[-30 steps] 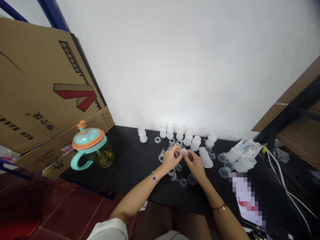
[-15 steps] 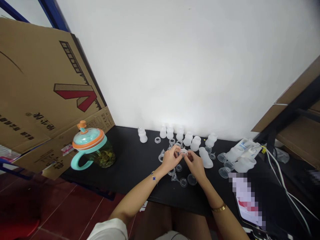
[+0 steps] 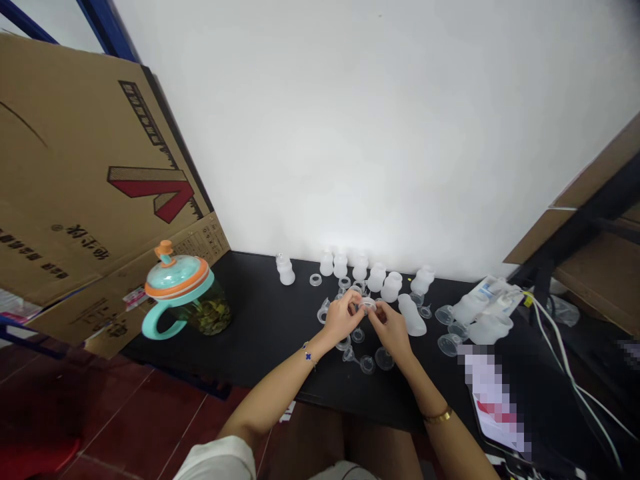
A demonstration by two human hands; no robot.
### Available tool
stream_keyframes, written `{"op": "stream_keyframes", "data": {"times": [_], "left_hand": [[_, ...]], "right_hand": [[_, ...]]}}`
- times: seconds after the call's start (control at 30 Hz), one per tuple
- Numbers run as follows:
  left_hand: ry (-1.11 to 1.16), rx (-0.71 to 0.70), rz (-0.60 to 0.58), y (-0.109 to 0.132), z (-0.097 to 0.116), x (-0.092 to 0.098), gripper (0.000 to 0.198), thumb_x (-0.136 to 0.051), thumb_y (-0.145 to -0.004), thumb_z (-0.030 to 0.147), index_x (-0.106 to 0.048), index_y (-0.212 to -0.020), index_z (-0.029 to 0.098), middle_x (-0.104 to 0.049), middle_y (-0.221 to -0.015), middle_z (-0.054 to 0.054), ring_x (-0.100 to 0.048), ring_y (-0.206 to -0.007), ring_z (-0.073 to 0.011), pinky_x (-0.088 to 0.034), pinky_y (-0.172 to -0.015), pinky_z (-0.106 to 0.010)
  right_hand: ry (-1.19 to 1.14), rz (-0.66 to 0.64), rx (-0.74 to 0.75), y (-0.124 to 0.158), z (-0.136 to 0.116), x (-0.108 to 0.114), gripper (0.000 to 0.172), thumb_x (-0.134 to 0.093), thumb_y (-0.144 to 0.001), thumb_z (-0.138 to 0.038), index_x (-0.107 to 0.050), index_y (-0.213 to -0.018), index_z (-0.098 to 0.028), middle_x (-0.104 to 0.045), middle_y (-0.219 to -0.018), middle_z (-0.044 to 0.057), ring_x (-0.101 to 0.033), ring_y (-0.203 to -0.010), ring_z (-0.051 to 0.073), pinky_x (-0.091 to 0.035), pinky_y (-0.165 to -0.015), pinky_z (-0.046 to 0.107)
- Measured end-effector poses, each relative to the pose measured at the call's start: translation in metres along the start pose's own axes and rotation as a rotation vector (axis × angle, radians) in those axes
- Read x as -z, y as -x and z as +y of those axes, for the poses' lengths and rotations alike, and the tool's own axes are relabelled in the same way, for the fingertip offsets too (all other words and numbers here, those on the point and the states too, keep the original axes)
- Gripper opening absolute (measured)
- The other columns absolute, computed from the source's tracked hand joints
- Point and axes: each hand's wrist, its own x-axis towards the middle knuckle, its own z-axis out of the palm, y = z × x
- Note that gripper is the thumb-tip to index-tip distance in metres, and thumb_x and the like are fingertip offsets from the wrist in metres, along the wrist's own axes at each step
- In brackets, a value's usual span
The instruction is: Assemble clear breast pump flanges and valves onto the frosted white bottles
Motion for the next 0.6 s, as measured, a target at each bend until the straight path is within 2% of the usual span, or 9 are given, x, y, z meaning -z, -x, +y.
{"op": "stream_keyframes", "data": {"times": [0.1,0.6], "left_hand": [[0.01,-0.01,-0.001,0.0001,0.0001,0.0002,0.014,-0.061,-0.084,0.024,-0.057,-0.097,0.023,-0.073,-0.091,0.002,-0.061,-0.057,-0.0103,-0.045,-0.057,-0.022],[0.005,0.02,-0.007,-0.0002,0.0014,0.0008,0.014,-0.062,-0.083,0.023,-0.057,-0.096,0.023,-0.073,-0.087,0.003,-0.061,-0.056,-0.0106,-0.045,-0.058,-0.022]], "right_hand": [[0.005,-0.001,0.008,-0.0004,0.0003,0.0,0.035,-0.051,-0.093,-0.053,-0.063,-0.084,-0.021,-0.063,-0.064,0.0,-0.056,-0.057,0.017,-0.037,-0.056,0.027],[0.021,0.0,0.008,-0.0003,0.0035,-0.0014,0.032,-0.051,-0.093,-0.051,-0.062,-0.084,-0.022,-0.06,-0.062,-0.001,-0.054,-0.057,0.017,-0.037,-0.056,0.027]]}}
